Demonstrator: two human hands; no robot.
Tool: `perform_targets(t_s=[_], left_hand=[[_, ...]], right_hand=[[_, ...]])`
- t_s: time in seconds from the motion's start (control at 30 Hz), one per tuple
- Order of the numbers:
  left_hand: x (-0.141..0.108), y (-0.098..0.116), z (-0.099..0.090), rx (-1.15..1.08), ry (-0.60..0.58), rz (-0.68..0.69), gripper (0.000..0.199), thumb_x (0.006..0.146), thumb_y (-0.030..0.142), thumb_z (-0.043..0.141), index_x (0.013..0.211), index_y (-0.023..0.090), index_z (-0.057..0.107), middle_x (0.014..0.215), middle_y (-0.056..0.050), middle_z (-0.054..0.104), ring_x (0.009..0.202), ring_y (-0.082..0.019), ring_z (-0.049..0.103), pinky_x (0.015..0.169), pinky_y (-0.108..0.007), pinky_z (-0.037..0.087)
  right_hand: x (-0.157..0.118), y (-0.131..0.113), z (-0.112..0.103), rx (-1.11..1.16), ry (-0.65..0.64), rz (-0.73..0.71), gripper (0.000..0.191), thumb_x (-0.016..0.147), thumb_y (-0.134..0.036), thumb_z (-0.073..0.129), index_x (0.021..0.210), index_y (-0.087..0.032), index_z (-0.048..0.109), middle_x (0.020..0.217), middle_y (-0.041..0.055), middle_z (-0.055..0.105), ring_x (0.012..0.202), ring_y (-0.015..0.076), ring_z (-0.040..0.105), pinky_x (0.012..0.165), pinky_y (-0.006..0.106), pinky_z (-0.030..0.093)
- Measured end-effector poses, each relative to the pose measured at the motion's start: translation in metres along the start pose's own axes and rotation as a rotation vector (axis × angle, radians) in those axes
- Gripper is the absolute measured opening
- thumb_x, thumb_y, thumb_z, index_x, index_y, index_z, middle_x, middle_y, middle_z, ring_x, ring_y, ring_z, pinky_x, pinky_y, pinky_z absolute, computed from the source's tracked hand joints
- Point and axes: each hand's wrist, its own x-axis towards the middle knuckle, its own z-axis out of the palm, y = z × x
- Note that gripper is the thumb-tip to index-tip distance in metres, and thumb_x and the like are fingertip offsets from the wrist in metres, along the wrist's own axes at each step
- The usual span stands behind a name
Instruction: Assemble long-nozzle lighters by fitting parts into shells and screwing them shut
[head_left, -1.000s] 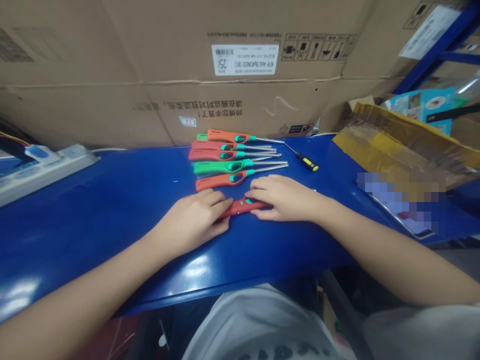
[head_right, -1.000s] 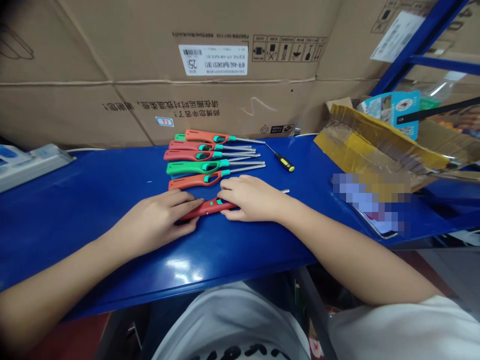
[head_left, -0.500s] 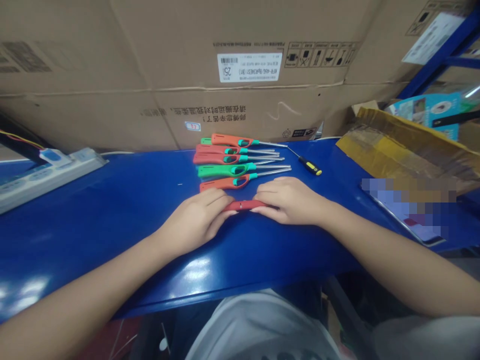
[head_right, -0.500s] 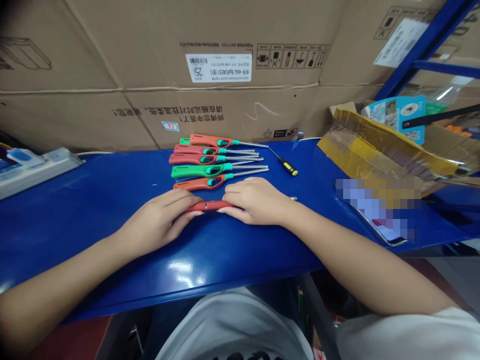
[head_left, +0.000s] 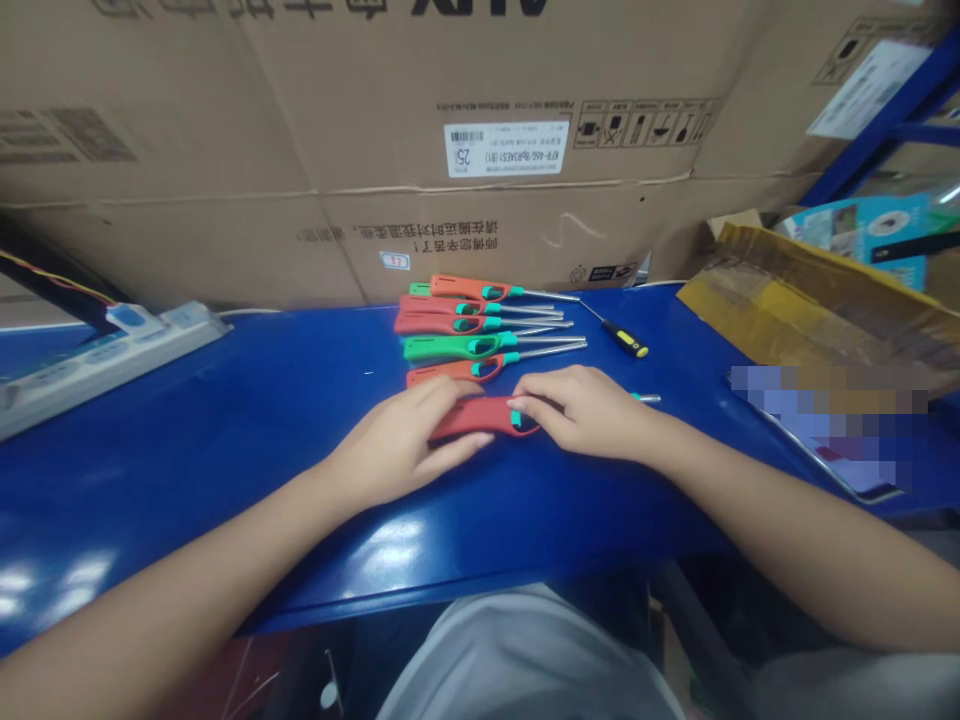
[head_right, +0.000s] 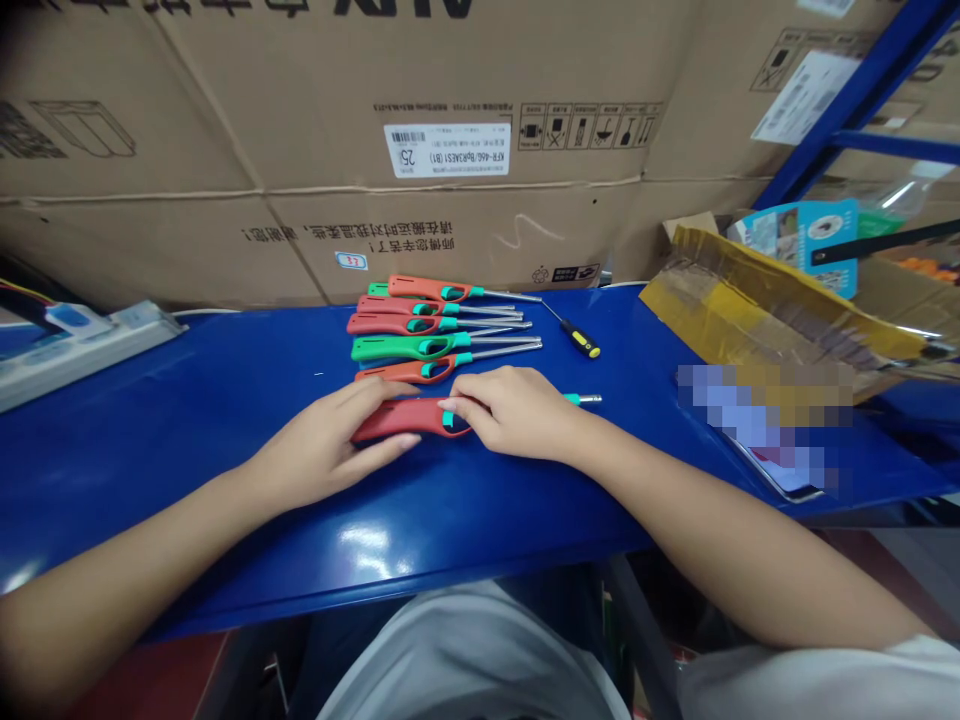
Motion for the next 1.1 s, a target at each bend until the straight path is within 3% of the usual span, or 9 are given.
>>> perform_targets(t_s=[0.1, 0.2, 0.3, 0.43, 0.67, 0.83, 1.0, 1.1], left_hand=[[-0.001, -0.004, -0.001, 0.097, 0.02, 0.095, 0.041, 0.099, 0.048, 0.057, 0.126, 0.018, 0.062, 0.115, -0.01, 0.074, 0.099, -0.025, 0.072, 0.084, -0.033, 0.055], [-0.003, -0.005, -0.001, 0.127, 0.025, 0.148, 0.034, 0.101, 0.047, 0.054, 0.114, 0.019, 0.07, 0.097, -0.006, 0.079, 0.082, -0.022, 0.075, 0.074, -0.031, 0.054], [-0.006, -0.003, 0.002, 0.054, -0.011, 0.096, 0.033, 0.102, 0.045, 0.051, 0.109, 0.021, 0.073, 0.089, -0.004, 0.079, 0.074, -0.019, 0.075, 0.067, -0.027, 0.052], [-0.008, 0.001, 0.006, -0.035, -0.032, 0.069, 0.034, 0.104, 0.042, 0.049, 0.107, 0.021, 0.075, 0.087, -0.004, 0.079, 0.074, -0.018, 0.075, 0.067, -0.026, 0.051], [-0.004, -0.008, 0.002, 0.032, -0.036, 0.082, 0.036, 0.105, 0.043, 0.047, 0.106, 0.021, 0.075, 0.085, -0.004, 0.079, 0.07, -0.017, 0.073, 0.063, -0.024, 0.049], [-0.002, -0.023, -0.006, 0.166, 0.096, 0.088, 0.037, 0.103, 0.046, 0.049, 0.107, 0.021, 0.077, 0.08, -0.004, 0.079, 0.062, -0.017, 0.07, 0.06, -0.025, 0.047], [0.0, -0.027, -0.015, 0.291, 0.173, 0.086, 0.039, 0.102, 0.047, 0.05, 0.114, 0.021, 0.077, 0.072, -0.004, 0.077, 0.055, -0.017, 0.066, 0.054, -0.026, 0.043], [-0.001, -0.027, -0.015, 0.267, 0.182, 0.08, 0.039, 0.102, 0.046, 0.052, 0.113, 0.021, 0.078, 0.071, -0.005, 0.077, 0.054, -0.017, 0.066, 0.054, -0.025, 0.043]], right_hand=[[0.002, 0.002, -0.001, 0.239, -0.08, 0.014, 0.038, 0.103, -0.04, 0.045, 0.078, -0.018, 0.063, 0.066, -0.0017, 0.062, 0.06, 0.0117, 0.053, 0.059, 0.024, 0.037], [0.003, 0.005, 0.0, 0.371, -0.103, -0.147, 0.029, 0.102, -0.039, 0.051, 0.099, -0.018, 0.07, 0.091, 0.0028, 0.072, 0.079, 0.0138, 0.065, 0.073, 0.025, 0.048], [0.002, 0.006, 0.005, 0.363, -0.039, -0.32, 0.026, 0.098, -0.035, 0.06, 0.118, -0.019, 0.069, 0.113, 0.0072, 0.074, 0.101, 0.0175, 0.068, 0.09, 0.029, 0.052], [-0.003, 0.005, 0.014, 0.25, 0.061, -0.397, 0.022, 0.101, -0.028, 0.055, 0.111, -0.021, 0.073, 0.107, 0.0067, 0.077, 0.098, 0.0184, 0.071, 0.089, 0.03, 0.054], [0.0, 0.001, 0.0, 0.052, 0.009, -0.281, 0.025, 0.1, -0.035, 0.058, 0.112, -0.02, 0.074, 0.11, 0.0059, 0.078, 0.102, 0.0211, 0.071, 0.089, 0.032, 0.052], [0.002, 0.03, -0.027, -0.195, -0.034, -0.224, 0.043, 0.091, -0.048, 0.068, 0.123, -0.019, 0.07, 0.118, 0.0118, 0.074, 0.111, 0.0301, 0.066, 0.097, 0.044, 0.047], [-0.001, 0.071, -0.048, -0.345, -0.061, -0.012, 0.035, 0.083, -0.036, 0.074, 0.114, -0.019, 0.07, 0.117, 0.0125, 0.071, 0.106, 0.0318, 0.065, 0.087, 0.044, 0.049], [0.0, 0.081, -0.054, -0.375, -0.044, -0.039, 0.016, 0.09, -0.032, 0.066, 0.097, -0.02, 0.073, 0.103, 0.0104, 0.074, 0.097, 0.0292, 0.066, 0.084, 0.042, 0.049]])
